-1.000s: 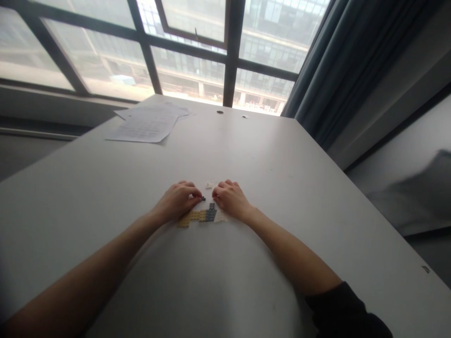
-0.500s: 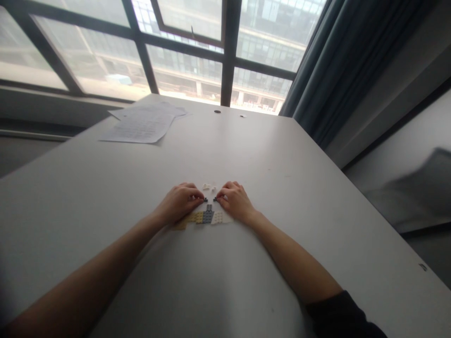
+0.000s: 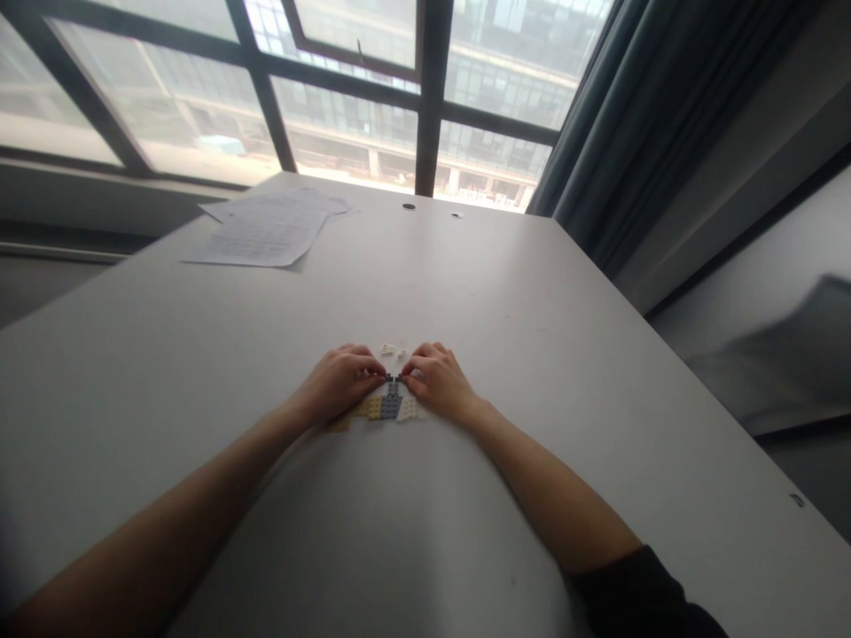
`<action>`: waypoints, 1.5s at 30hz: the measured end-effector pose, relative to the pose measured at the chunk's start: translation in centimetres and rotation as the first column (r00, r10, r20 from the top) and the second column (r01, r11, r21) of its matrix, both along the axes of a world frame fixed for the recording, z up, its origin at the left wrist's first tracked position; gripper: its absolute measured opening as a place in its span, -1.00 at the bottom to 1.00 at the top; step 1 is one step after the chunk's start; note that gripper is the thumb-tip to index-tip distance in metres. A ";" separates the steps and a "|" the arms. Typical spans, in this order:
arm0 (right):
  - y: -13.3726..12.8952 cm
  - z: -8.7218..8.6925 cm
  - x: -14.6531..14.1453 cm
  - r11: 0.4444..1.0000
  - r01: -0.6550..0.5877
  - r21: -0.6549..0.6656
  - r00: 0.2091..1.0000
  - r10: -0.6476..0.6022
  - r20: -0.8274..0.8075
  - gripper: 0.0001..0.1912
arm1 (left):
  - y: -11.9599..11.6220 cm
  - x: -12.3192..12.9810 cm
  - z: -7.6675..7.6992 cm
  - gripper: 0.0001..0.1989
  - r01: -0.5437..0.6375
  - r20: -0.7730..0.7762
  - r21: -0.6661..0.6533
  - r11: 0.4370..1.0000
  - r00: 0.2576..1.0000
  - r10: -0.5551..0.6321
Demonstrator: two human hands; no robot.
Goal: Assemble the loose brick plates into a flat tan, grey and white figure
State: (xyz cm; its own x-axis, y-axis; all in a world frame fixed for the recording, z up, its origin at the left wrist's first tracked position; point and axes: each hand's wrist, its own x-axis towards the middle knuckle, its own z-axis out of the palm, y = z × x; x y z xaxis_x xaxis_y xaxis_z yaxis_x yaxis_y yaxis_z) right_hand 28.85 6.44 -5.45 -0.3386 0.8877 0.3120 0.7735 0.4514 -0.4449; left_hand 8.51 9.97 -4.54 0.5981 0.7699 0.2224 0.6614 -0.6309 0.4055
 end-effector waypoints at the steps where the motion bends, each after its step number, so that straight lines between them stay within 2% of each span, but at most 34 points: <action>1: 0.0 0.0 0.0 1.000 -0.001 0.000 1.000 0.001 0.001 -0.94 | 0.0 0.0 0.0 -0.81 0.003 -0.004 0.002 1.000 1.000 -0.003; 10: -0.2 0.0 0.0 1.000 -0.003 -0.003 1.000 0.003 -0.005 -0.94 | -0.5 0.1 0.5 -0.80 0.011 -0.060 0.034 0.999 0.998 -0.009; 19: -0.1 0.4 0.1 1.000 0.015 0.007 0.998 -0.015 -0.066 -0.92 | -0.4 0.0 0.6 -0.81 0.023 -0.012 0.002 1.000 1.000 -0.023; 24: 0.9 0.7 1.8 0.989 0.137 0.051 0.978 -0.127 -0.163 -0.92 | 0.5 -1.0 0.7 -0.79 -0.064 0.081 -0.041 0.997 0.994 0.067; 27: 1.4 0.5 2.9 0.984 0.180 0.006 0.967 -0.176 -0.183 -0.87 | 1.1 -1.6 0.6 -0.77 -0.112 0.106 -0.067 0.991 0.987 0.119; 30: 1.7 0.3 3.1 0.985 0.161 -0.057 0.974 -0.168 -0.154 -0.81 | 1.4 -1.6 0.4 -0.76 -0.132 0.091 -0.051 0.990 0.986 0.136; 36: 1.5 0.1 2.0 0.988 0.149 -0.048 0.984 -0.153 -0.096 -0.87 | 1.9 0.7 1.1 -0.76 -0.117 -0.020 0.052 0.992 0.993 0.118; 40: 1.0 0.1 2.0 0.987 0.158 -0.022 0.986 -0.159 -0.057 -0.88 | 2.0 2.9 1.8 -0.74 -0.163 -0.080 0.110 0.980 0.982 0.172; 45: 0.6 -0.1 2.7 0.987 0.158 -0.016 0.985 -0.159 -0.060 -0.87 | 2.1 4.4 1.5 -0.77 -0.202 -0.119 0.131 0.971 0.969 0.218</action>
State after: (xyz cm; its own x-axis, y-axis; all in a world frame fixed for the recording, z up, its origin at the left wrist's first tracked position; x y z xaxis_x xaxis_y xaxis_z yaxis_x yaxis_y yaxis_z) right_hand 31.58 7.04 -5.55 -0.1740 0.9322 0.3175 0.8060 0.3200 -0.4979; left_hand 12.95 12.11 -2.99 0.4561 0.8547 0.2481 0.8266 -0.5101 0.2378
